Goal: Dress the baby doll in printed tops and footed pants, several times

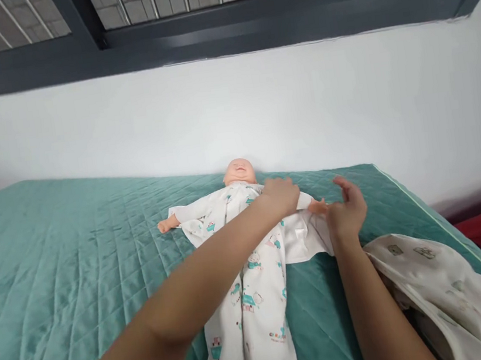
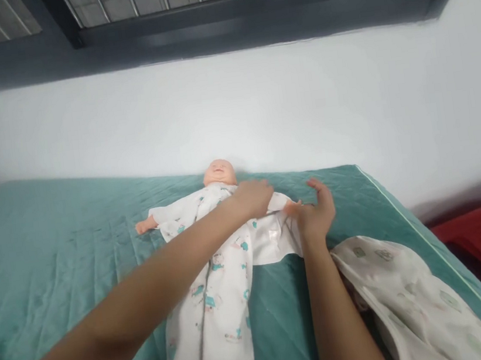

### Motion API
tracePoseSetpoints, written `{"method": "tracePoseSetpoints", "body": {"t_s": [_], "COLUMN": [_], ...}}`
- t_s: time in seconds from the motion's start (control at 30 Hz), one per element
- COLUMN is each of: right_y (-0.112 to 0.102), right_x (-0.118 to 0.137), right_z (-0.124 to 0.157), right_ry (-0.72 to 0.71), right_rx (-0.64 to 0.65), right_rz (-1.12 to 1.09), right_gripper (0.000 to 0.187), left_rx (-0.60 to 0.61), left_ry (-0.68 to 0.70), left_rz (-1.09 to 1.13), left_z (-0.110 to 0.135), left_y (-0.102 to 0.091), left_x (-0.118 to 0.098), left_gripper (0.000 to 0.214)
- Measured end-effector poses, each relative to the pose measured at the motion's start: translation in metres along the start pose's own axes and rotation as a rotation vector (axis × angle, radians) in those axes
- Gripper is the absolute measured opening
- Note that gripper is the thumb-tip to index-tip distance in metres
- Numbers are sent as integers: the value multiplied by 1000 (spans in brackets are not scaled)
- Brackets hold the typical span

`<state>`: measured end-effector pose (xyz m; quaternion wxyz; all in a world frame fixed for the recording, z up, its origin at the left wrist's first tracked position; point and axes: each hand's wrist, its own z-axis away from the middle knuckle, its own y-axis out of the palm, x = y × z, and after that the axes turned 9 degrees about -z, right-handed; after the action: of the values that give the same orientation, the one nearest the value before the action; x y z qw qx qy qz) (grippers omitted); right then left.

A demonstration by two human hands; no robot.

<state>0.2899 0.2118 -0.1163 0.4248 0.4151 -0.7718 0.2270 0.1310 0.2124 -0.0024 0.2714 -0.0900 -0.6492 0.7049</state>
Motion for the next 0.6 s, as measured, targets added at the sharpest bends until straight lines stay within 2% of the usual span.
{"method": "tracePoseSetpoints", "body": {"t_s": [0.03, 0.1, 0.17, 0.23, 0.3, 0.37, 0.47, 0.6], "right_y": [5, 17, 33, 46, 54, 57, 56, 54], "right_x": [7, 21, 36, 49, 57, 60, 58, 57], "right_z": [5, 19, 35, 48, 58, 63, 64, 61], "right_ry": [-47, -59, 6, 89, 144, 167, 192, 238], "right_rx": [15, 115, 254, 389, 505, 602, 688, 738], "right_rz": [-7, -45, -89, -127, -169, -213, -259, -267], "right_gripper": [55, 52, 46, 44, 47, 50, 53, 58], "left_rx": [-68, -292, -553, -730, -749, -700, -646, -638], "left_ry": [6, -39, -231, -409, -502, -528, -513, -493], "left_rz": [54, 258, 526, 746, 928, 1083, 1228, 1268], "left_z": [13, 45, 77, 100, 113, 116, 113, 108], "left_y": [3, 15, 37, 64, 87, 101, 106, 104], "left_x": [3, 16, 35, 55, 71, 79, 81, 78], "left_gripper": [33, 29, 31, 28, 29, 33, 36, 38]}}
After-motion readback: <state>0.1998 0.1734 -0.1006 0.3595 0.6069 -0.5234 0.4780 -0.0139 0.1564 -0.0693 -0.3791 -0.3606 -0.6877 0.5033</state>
